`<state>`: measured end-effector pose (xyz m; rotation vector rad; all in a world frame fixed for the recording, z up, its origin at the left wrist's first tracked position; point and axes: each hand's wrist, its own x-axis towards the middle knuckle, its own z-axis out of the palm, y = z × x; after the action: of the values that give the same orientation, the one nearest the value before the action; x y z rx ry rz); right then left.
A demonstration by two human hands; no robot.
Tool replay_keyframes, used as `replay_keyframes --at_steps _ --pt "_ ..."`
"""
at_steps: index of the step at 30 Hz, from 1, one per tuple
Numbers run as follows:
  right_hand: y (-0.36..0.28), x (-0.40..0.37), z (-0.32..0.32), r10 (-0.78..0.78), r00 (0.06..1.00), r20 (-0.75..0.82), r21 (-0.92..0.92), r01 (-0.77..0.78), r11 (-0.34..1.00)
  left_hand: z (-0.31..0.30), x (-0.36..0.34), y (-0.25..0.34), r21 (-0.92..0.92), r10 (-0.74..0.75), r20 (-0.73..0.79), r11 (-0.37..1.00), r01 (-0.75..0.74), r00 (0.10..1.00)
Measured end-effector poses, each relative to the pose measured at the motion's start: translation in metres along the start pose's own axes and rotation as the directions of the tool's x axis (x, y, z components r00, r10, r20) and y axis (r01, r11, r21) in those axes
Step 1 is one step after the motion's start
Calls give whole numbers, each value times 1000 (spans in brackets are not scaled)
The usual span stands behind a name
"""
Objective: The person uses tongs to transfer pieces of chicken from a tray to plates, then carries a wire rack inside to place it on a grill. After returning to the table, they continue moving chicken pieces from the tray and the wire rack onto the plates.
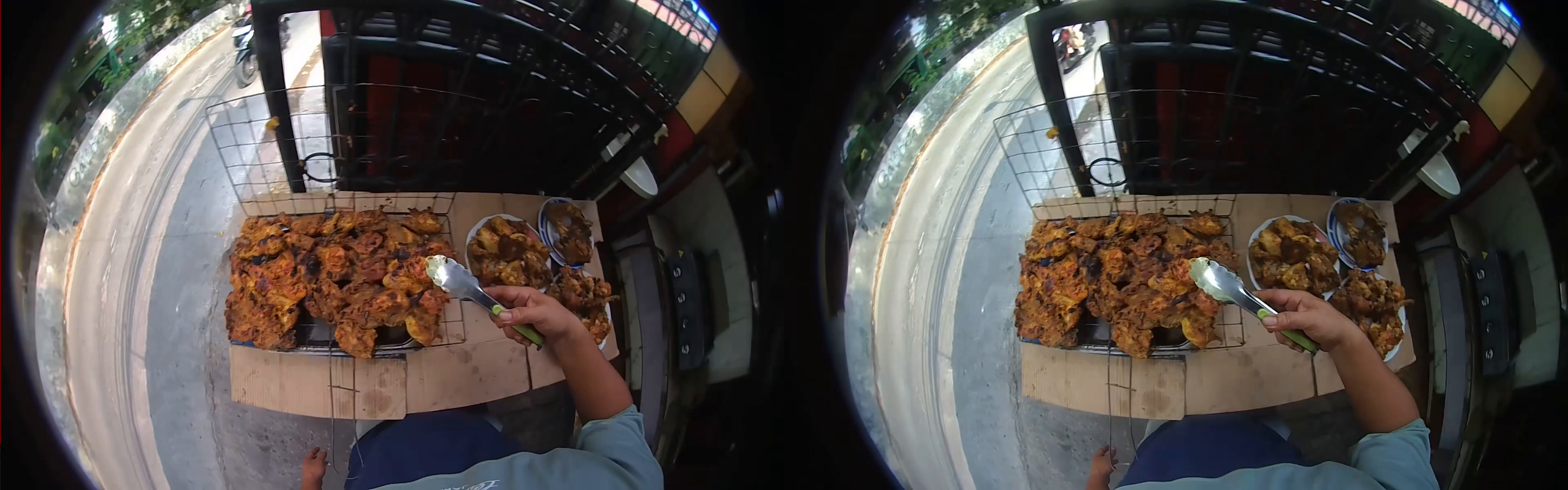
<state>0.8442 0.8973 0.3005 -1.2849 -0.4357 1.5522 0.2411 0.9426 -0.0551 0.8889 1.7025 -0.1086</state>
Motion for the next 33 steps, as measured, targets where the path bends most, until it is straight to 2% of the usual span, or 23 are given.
replay_keyframes --at_steps 2,4,5,6,8,10,11,13,14,15,16,20,22,23,24,25,26,28,29,31,33 --pt "-1 -43 -25 -36 988 -150 61 46 997 5 64 -43 30 -9 257 1000 1 966" --pt "-3 -89 -55 -129 956 -262 108 161 981 6 90 -23 -197 61 422 980 26 904" --pt "-8 -115 -68 -170 939 -299 100 208 973 -3 79 -36 278 238 394 890 -362 888" --pt "-6 -140 -85 -230 906 -356 91 278 956 0 84 -36 353 282 417 825 -441 864" --pt "-6 -189 -121 -263 840 -475 14 306 952 5 86 -24 409 327 454 750 -520 829" --pt "-2 -232 -145 -252 740 -623 -7 317 948 17 81 -9 425 333 460 732 -533 823" --pt "-6 -250 -149 -211 699 -683 -11 278 960 25 71 0 387 233 382 838 -384 894" --pt "4 -281 -180 -203 706 -679 -17 261 965 47 30 39 229 19 202 971 -66 979" --pt "9 -297 -198 -197 714 -672 -32 238 971 51 32 35 233 20 195 970 -66 981" --pt "17 -310 -215 -189 720 -668 -82 181 980 54 34 32 378 232 300 861 -339 925" --pt "23 -320 -227 -179 728 -662 -69 179 981 58 39 23 477 394 431 664 -575 812" --pt "49 -342 -259 -122 795 -594 14 161 987 111 22 -1 463 383 371 714 -526 846" --pt "68 -345 -270 -85 817 -570 66 148 987 132 6 -11 426 497 459 605 -673 737" --pt "79 -346 -275 -91 844 -529 114 177 978 141 -9 -11 437 494 439 613 -658 751" --pt "87 -345 -279 -100 868 -486 160 201 967 156 -26 -4 362 259 332 853 -376 907" --pt "86 -345 -280 -95 872 -480 170 198 965 170 -40 2 230 -19 259 972 -42 966" --pt "95 -346 -289 -106 870 -482 182 217 959 189 -74 25 214 -21 239 976 -31 971" --pt "90 -348 -295 -88 852 -517 227 235 945 216 -144 68 351 -20 78 936 -9 997" --pt "88 -347 -302 -86 863 -498 231 228 946 218 -146 62 341 -23 61 940 1 998" --pt "84 -346 -317 -114 878 -465 203 232 951 224 -147 59 339 37 100 938 -70 994" --pt "83 -342 -328 -108 880 -463 182 214 960 231 -156 65 306 64 57 949 -78 996"
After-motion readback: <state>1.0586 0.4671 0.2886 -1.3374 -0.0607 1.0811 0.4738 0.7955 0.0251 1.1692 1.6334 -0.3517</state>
